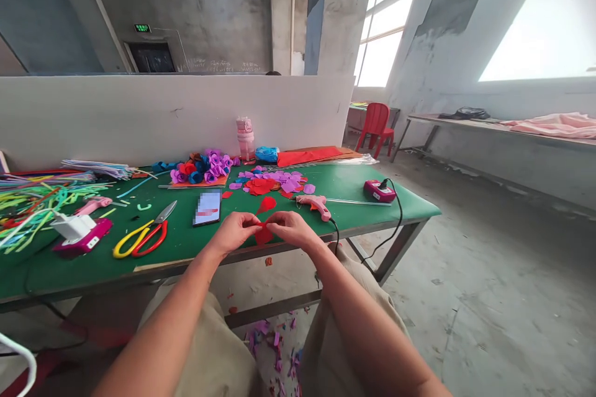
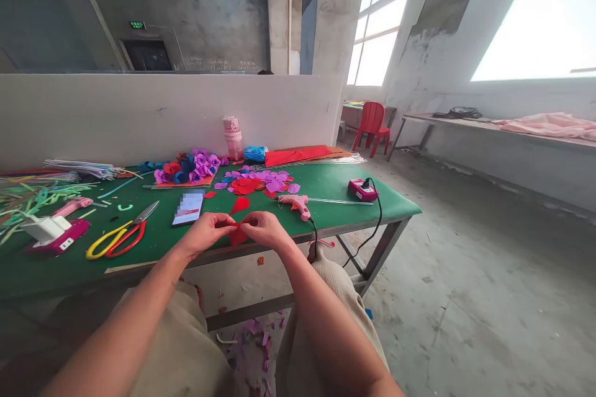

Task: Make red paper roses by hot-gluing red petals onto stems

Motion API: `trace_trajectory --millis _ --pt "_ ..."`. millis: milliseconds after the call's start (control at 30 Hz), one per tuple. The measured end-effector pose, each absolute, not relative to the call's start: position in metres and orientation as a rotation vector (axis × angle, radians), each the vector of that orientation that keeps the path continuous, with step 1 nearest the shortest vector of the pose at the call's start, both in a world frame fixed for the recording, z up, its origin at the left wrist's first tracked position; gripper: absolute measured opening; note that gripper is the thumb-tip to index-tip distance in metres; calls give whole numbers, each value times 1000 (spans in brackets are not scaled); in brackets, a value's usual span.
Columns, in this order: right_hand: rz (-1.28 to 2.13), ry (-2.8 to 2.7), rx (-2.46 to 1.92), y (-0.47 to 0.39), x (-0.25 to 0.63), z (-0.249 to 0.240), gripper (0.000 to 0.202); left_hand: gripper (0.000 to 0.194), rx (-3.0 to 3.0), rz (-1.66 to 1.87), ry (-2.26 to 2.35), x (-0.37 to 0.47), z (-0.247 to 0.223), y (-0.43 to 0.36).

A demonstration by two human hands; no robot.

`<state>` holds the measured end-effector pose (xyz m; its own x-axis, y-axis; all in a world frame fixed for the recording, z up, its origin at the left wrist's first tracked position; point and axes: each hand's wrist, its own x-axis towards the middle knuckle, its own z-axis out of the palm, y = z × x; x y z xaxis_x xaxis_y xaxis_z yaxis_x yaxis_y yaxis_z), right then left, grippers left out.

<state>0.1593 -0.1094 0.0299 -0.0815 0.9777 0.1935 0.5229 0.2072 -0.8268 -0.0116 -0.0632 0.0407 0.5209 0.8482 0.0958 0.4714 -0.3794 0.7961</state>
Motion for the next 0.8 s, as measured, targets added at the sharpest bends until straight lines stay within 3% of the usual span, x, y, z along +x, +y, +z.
trace_trajectory --millis 367,633,800 --pt "661 -1661 -1599 -105 155 20 15 16 2114 681 1096 -2 33 -62" --pt "796 -1212 -1338 -101 164 27 10 32 1789 984 954 -2 38 -60" --pt "836 -997 -1214 -98 169 30 15 29 1597 1076 838 -1 41 -64"
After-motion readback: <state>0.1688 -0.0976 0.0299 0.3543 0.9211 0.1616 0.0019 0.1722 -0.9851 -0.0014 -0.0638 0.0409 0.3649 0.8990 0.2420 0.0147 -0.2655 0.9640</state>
